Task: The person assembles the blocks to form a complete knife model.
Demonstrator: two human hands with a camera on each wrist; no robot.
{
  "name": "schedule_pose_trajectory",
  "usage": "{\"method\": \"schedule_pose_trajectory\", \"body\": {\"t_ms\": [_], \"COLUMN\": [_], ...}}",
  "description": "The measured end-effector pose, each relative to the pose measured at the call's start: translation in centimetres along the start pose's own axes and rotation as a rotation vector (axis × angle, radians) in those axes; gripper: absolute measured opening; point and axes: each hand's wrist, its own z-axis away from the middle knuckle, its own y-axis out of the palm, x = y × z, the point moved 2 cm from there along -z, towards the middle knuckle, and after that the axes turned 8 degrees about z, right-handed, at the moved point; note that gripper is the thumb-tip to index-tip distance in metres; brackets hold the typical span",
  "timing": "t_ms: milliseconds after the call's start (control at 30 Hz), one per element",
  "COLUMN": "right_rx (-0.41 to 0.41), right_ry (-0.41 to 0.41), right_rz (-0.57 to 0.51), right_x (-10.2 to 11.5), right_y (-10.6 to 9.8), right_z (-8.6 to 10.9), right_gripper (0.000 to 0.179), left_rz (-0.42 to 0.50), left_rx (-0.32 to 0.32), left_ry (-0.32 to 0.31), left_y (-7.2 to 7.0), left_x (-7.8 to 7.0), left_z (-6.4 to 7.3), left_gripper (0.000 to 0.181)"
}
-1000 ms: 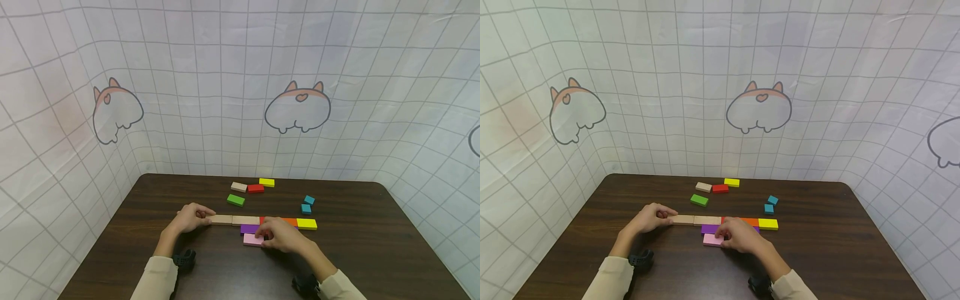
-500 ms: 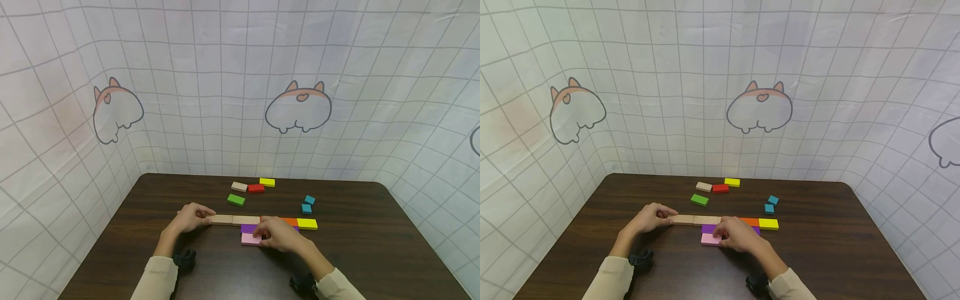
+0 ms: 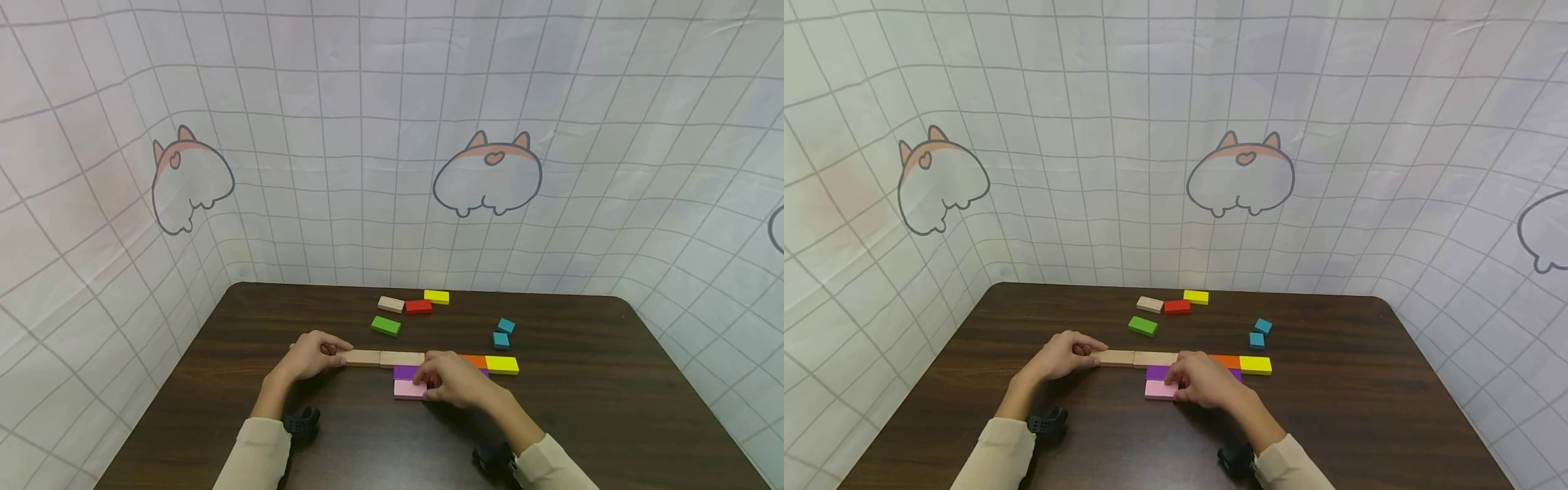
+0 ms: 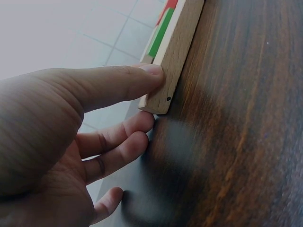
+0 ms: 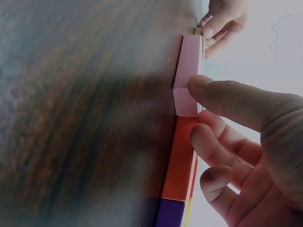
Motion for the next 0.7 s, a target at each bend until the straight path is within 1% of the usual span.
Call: {"method": "schedule_pose_trajectory", "body": {"t_ms": [267,400,567,700], "right_rx": [-0.01,0.014,0.048,0.017], "right_ry": [-0.02,-0.014,-0.007,0.029], "right_rz": [-0.011,-0.039,-0.073,-0.097], "right_x": [-0.3,-0.4,-0.7,-1.4], "right_y": [0.1,0.1,-0.5,-1.3], "right_z": [-0.2,-0.3,-0.9,-1.8], "right_gripper": [0.02,0.021,0.022,0.021], "left_rz": [-0.004,-0.004,-0.004,0.0], "left_rx": [-0.002,-0.002,0.0,0.003], "left_ry": [0.004,0.006,0.003,-0.001], "left_y": [0.1,0.0,0.0,0.0], "left_x": [0.0,0.0,0.0,-0.1], "left_z": [0.0,0.0,0.1,0.2], "left_gripper": [0.019,0.019,0.019,0.019]}}
